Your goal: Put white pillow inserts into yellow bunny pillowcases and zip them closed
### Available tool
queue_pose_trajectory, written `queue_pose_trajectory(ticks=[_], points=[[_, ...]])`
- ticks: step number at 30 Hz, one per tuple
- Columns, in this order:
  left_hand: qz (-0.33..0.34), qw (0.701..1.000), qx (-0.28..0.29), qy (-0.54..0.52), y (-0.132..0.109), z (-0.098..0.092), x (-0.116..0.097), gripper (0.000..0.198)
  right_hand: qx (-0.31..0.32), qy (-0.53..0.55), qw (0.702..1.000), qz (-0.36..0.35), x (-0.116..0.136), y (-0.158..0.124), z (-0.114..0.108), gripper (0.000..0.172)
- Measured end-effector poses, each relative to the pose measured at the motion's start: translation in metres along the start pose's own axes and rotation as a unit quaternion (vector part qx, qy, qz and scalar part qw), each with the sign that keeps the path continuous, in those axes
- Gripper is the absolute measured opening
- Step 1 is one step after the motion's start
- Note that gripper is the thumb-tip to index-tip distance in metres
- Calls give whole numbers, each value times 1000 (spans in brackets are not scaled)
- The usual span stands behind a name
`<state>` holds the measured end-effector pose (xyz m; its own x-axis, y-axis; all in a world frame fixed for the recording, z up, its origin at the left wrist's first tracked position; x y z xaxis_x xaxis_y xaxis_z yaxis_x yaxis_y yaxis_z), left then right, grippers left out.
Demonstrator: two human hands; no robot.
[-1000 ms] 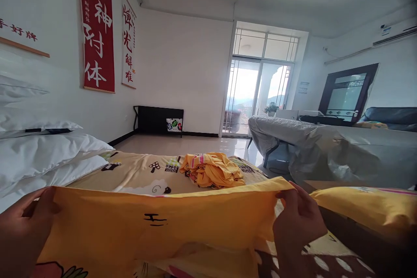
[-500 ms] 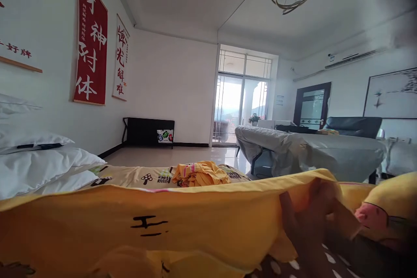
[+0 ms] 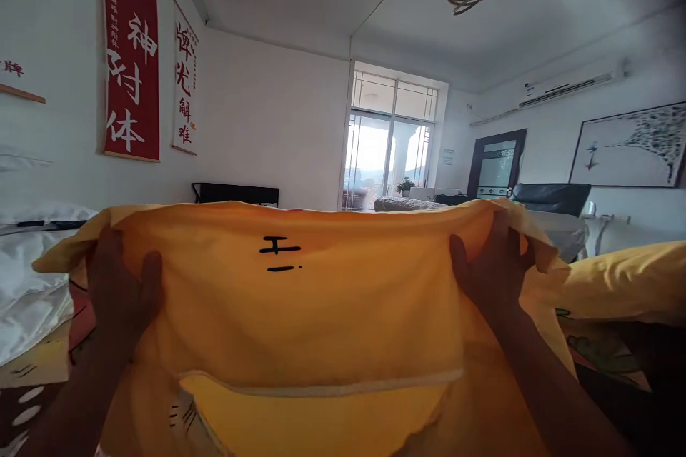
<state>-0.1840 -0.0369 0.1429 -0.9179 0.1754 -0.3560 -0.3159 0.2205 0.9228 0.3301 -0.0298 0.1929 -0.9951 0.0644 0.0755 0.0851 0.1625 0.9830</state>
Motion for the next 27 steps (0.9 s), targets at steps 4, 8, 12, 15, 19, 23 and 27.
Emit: queue_pose_trajectory(ticks=[4, 8, 12, 15, 19, 23, 27], points=[[28, 999, 23, 26, 10, 25, -13, 64, 57, -24, 998, -19, -3, 0, 28, 72], [82, 989, 120, 40, 5, 62, -4, 74, 113, -29, 991, -58, -6, -18, 70, 74], [105, 966, 221, 83, -16, 104, 20, 76, 172, -42, 981, -74, -13, -57, 122, 77], [120, 947, 277, 106, -39, 141, 39, 77, 221, -45, 972, -69, -19, -90, 161, 76], [122, 928, 327, 130, -73, 198, 58, 73, 276, -41, 957, -78, -21, -127, 213, 71], [89, 904, 387, 159, -103, 255, 73, 69, 332, -39, 939, -88, -25, -166, 264, 71], [9, 873, 458, 165, -138, 295, 96, 66, 411, -40, 907, -85, -36, -215, 306, 69]])
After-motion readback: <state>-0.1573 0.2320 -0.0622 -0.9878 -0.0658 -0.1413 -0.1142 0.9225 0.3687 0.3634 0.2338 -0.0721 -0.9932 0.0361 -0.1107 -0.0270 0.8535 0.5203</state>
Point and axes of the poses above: each hand's wrist, its own y-axis towards the middle knuckle, its own z-axis out of the palm, x = y × z, the point moved 1 cm from there along y, towards the middle knuckle, and after that the axes turned 4 degrees about -z, right-handed, at the moved point
